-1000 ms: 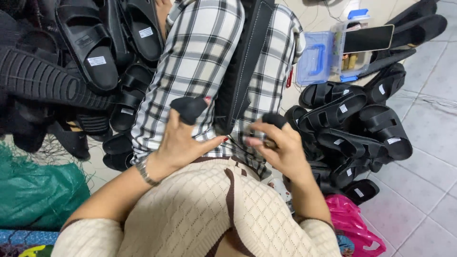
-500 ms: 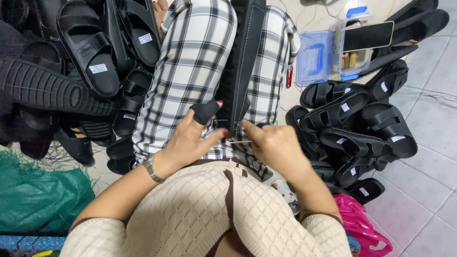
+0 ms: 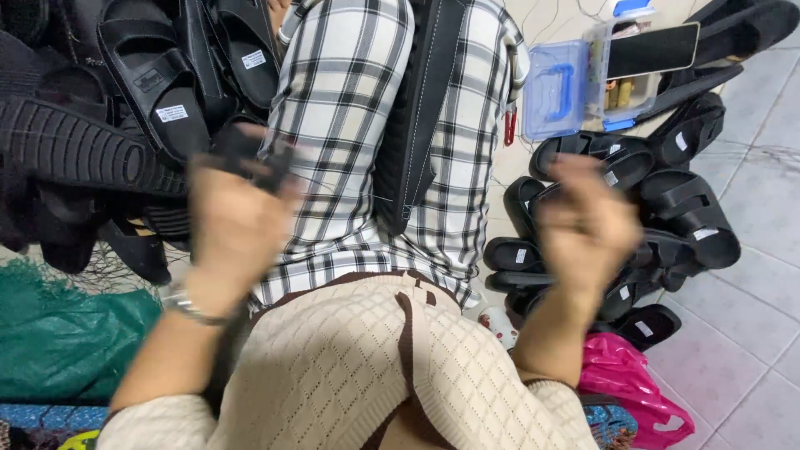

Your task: Hand-sewing the sole of a black sandal using a needle and thread while sitting on the floor.

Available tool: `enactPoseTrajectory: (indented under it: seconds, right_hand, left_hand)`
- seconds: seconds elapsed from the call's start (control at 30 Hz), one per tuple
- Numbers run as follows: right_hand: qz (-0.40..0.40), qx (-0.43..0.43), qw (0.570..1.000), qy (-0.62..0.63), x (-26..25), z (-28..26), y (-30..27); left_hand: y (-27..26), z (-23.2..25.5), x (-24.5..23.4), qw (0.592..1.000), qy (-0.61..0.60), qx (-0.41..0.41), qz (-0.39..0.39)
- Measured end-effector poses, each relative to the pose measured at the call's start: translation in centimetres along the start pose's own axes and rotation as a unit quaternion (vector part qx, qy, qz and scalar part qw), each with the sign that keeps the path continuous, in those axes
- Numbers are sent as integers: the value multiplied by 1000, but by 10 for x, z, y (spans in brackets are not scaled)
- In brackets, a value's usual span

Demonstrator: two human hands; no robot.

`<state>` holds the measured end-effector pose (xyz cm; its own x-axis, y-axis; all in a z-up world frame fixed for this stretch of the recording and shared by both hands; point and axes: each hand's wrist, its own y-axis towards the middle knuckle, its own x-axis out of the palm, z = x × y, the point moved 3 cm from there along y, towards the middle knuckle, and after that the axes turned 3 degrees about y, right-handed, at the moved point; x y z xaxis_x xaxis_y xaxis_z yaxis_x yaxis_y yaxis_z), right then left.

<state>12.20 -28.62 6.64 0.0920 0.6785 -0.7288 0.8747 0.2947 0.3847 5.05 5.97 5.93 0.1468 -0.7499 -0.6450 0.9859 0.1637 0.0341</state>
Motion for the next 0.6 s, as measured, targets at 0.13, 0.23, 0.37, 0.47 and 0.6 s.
enactPoseTrajectory:
  seconds: [0.13, 0.23, 0.37, 0.47, 0.6]
  right_hand:
    - [-226, -2, 968, 109, 63, -25, -16]
    - [-263, 42, 926, 266, 65, -28, -12]
    - [-204, 160, 739, 622, 86, -21, -26]
    - [-152, 201, 655, 712, 102, -11, -33]
    - [-111, 203, 781, 580, 105, -9, -29]
  left_hand:
    - [-27, -8, 53, 982, 79, 101, -139]
    - [-34, -28, 66, 901, -132, -123, -394]
    - [-24, -1, 76, 795, -476, -188, -326]
    - [-27, -15, 91, 967, -164, -23, -193]
    - [-42, -16, 102, 976, 91, 195, -36]
